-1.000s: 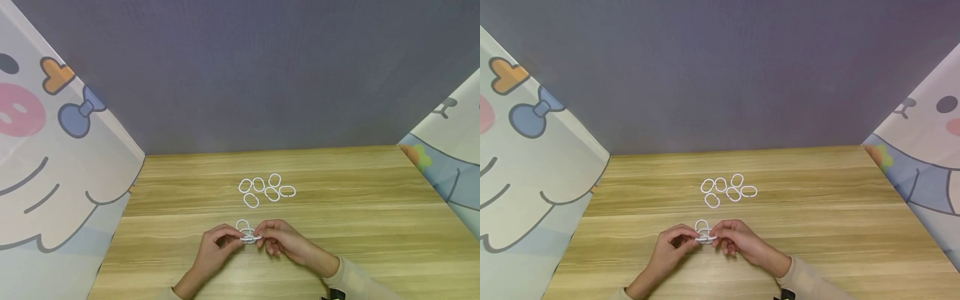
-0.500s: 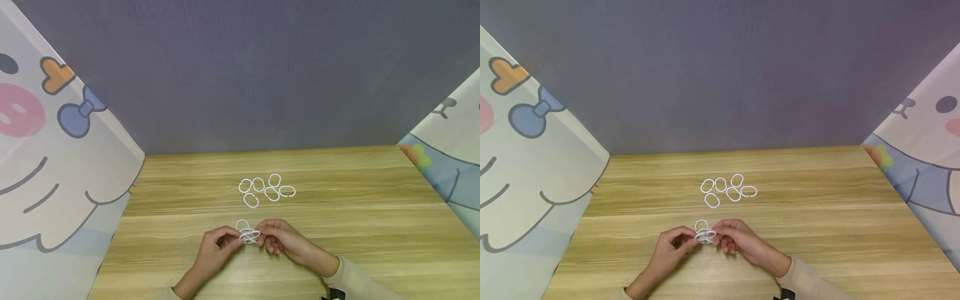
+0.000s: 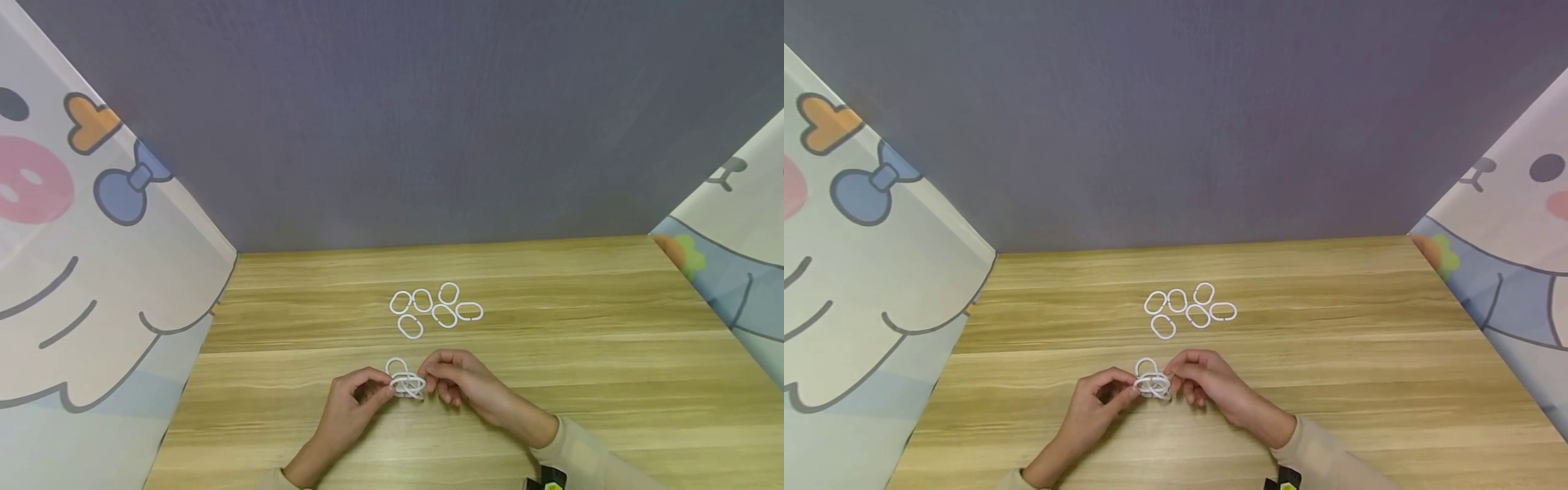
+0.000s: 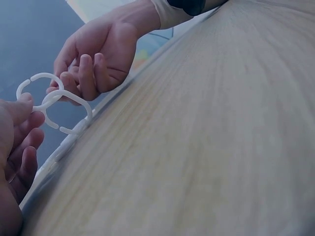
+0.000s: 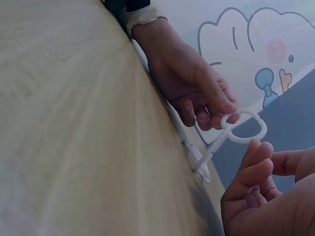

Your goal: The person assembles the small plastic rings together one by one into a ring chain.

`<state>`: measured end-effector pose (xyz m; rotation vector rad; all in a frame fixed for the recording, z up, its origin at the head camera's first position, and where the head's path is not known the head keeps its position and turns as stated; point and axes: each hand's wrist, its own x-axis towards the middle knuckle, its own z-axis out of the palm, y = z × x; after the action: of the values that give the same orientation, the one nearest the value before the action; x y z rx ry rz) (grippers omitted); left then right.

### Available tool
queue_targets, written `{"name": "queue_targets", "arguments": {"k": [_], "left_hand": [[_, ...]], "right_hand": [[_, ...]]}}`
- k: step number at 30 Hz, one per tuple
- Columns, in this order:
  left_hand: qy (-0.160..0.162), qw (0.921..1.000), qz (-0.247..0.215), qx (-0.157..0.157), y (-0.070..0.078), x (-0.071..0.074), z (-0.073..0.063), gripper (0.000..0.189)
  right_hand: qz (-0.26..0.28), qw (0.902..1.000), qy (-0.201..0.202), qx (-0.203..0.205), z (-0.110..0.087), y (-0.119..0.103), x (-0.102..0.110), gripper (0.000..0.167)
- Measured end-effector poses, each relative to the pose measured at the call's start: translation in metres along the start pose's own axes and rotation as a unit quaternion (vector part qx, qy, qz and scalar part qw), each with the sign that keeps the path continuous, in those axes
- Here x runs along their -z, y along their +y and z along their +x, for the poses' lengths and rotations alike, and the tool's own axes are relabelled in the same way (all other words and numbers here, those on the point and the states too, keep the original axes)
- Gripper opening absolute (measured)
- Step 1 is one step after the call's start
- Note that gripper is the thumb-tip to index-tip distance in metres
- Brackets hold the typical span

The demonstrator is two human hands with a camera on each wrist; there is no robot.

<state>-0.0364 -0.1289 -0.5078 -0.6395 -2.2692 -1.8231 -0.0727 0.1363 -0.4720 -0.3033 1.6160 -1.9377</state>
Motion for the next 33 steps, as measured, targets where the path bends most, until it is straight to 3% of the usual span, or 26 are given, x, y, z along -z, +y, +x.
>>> {"name": "queue_targets", "arguments": {"k": [17,33], "left_hand": [[-0.001,0.9998,-0.008,0.019,-0.001,-0.001,0.001,0.012],[0.002,0.9999,-0.006,0.014,-0.002,-0.002,0.0,0.012]], "right_hand": [[-0.08,0.9937,0.075,0.024,0.006,-0.031,0.03,0.032],[-0.138,0.9734,0.179,0.041,0.017,-0.047,0.081,0.029]]}}
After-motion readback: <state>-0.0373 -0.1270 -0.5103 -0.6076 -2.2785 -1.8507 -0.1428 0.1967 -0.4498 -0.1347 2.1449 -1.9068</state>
